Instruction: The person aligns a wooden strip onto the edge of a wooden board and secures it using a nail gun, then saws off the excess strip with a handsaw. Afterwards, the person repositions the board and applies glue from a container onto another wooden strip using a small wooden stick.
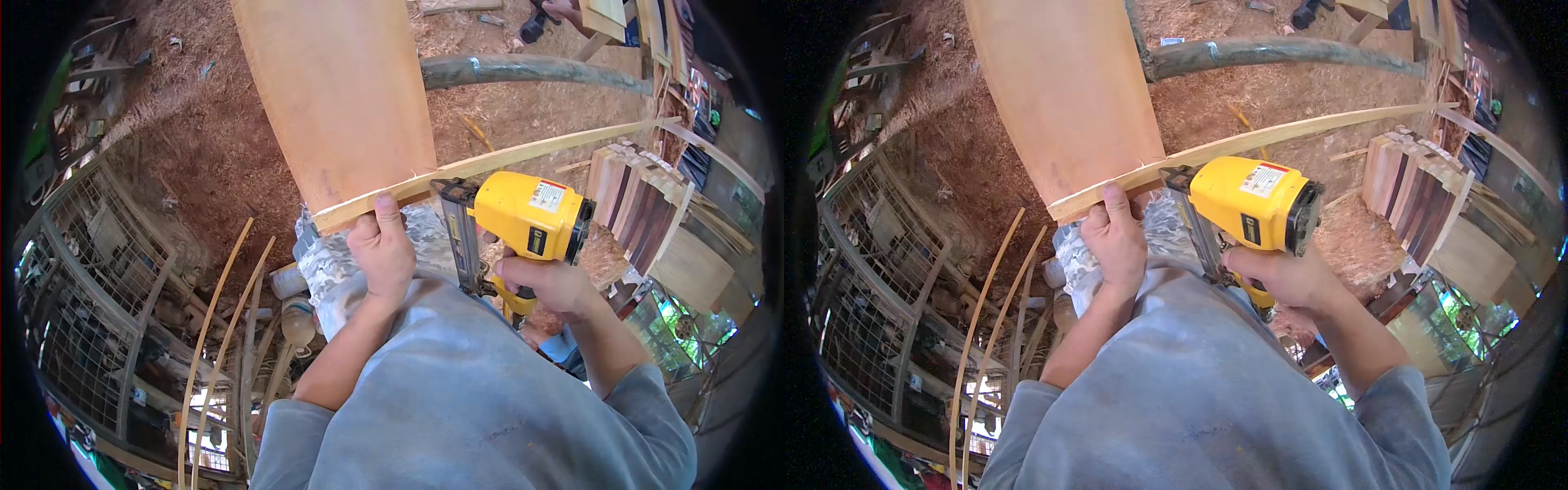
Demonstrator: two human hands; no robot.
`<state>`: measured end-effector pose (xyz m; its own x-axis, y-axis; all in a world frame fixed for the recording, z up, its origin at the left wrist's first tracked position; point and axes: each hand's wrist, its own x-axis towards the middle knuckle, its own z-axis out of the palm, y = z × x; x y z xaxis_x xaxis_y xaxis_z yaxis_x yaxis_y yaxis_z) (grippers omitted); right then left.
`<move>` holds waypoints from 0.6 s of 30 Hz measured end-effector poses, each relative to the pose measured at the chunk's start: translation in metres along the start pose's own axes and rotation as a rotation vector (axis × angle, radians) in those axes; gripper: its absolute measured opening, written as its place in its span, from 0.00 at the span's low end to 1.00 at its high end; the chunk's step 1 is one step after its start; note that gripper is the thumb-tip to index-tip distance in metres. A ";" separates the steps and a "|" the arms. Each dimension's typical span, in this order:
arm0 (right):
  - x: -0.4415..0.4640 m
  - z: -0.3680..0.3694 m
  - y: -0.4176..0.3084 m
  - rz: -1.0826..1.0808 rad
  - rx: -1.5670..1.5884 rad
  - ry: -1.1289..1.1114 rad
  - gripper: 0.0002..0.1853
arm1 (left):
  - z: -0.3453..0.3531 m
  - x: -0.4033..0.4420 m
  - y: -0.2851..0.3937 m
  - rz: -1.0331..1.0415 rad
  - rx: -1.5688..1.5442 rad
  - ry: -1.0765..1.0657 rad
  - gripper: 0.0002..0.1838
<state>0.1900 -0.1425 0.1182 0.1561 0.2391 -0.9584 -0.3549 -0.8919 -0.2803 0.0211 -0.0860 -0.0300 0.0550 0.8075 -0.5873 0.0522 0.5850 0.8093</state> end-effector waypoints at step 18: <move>0.007 -0.002 0.018 -0.159 -0.120 0.087 0.10 | -0.007 0.006 -0.002 -0.070 -0.071 -0.103 0.27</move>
<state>0.1861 -0.1576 0.1066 0.2827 0.3512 -0.8926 -0.2080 -0.8860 -0.4145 0.0141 -0.0814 -0.0353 0.1557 0.7547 -0.6373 -0.0114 0.6465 0.7629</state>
